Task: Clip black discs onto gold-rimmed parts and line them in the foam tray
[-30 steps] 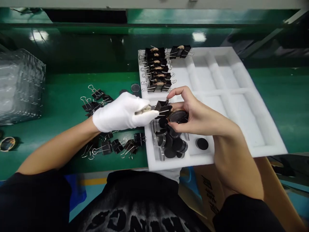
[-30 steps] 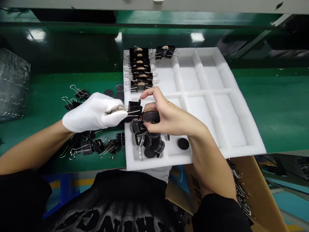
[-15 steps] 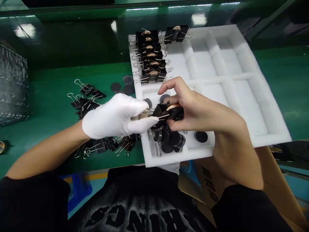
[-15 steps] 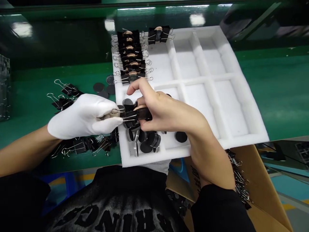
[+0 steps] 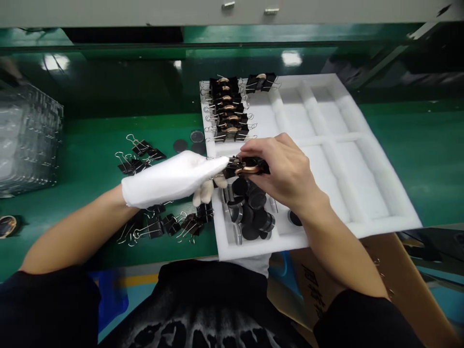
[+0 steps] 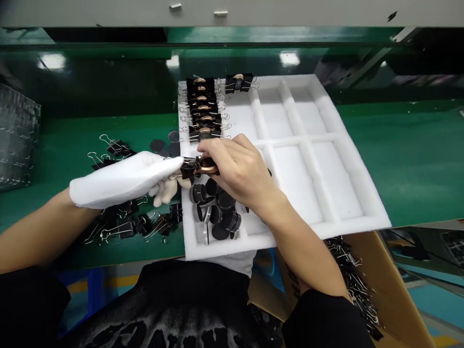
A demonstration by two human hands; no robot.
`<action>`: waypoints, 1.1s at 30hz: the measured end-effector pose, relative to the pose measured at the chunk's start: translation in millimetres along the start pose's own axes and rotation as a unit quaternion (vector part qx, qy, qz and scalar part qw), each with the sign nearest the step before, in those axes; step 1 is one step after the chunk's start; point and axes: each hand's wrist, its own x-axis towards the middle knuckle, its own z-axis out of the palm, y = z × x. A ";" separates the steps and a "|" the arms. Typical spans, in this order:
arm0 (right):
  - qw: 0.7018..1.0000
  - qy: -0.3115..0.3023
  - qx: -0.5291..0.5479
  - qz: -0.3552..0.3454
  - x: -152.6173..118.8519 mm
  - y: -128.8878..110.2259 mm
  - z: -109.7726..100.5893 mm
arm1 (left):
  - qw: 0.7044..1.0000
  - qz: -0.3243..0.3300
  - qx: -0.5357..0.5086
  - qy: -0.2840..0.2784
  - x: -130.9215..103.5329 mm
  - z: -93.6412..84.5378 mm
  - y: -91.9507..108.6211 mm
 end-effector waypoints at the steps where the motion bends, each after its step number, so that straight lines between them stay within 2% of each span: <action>1: 1.000 0.013 -0.017 -0.008 -0.3 1.0 1.6 | 0.999 0.007 -0.038 -0.016 0.3 -0.2 0.4; 4: 0.998 0.042 -0.030 -0.023 -4.4 7.4 5.9 | 0.992 0.008 -0.119 -0.038 1.3 -0.9 1.9; 9: 0.998 0.046 -0.019 -0.035 -10.8 17.8 9.0 | 0.981 -0.048 -0.178 -0.051 1.5 -0.8 4.0; 11: 0.998 0.045 -0.015 -0.047 -8.6 17.9 6.1 | 0.986 -0.027 -0.157 -0.040 0.4 -2.0 3.4; 14: 0.999 0.039 0.005 -0.033 -1.7 15.9 -3.1 | 0.997 0.046 -0.066 0.005 -2.3 -6.3 2.0; 17: 0.992 0.009 0.123 0.028 4.5 17.2 -12.8 | 0.992 0.095 0.044 0.073 -4.7 -11.7 2.0; 19: 0.965 0.001 0.246 0.087 6.5 19.8 -16.1 | 0.982 0.109 0.109 0.106 -5.5 -14.3 2.4; 21: 0.929 -0.011 0.337 0.152 7.3 20.9 -15.8 | 0.975 0.115 0.152 0.115 -5.7 -15.2 2.6; 24: 0.892 -0.056 0.392 0.219 8.2 16.6 -9.3 | 0.974 0.121 0.159 0.109 -4.8 -12.8 2.0; 26: 0.868 -0.049 0.422 0.258 9.2 10.9 -3.2 | 0.976 0.126 0.132 0.119 -3.6 -9.5 1.6; 29: 0.828 -0.001 0.472 0.304 10.7 3.5 2.8 | 0.977 0.117 0.093 0.150 -1.6 -5.3 1.9; 33: 0.821 -0.017 0.482 0.305 12.0 0.1 -0.7 | 0.981 0.096 0.095 0.137 -1.4 -6.7 3.3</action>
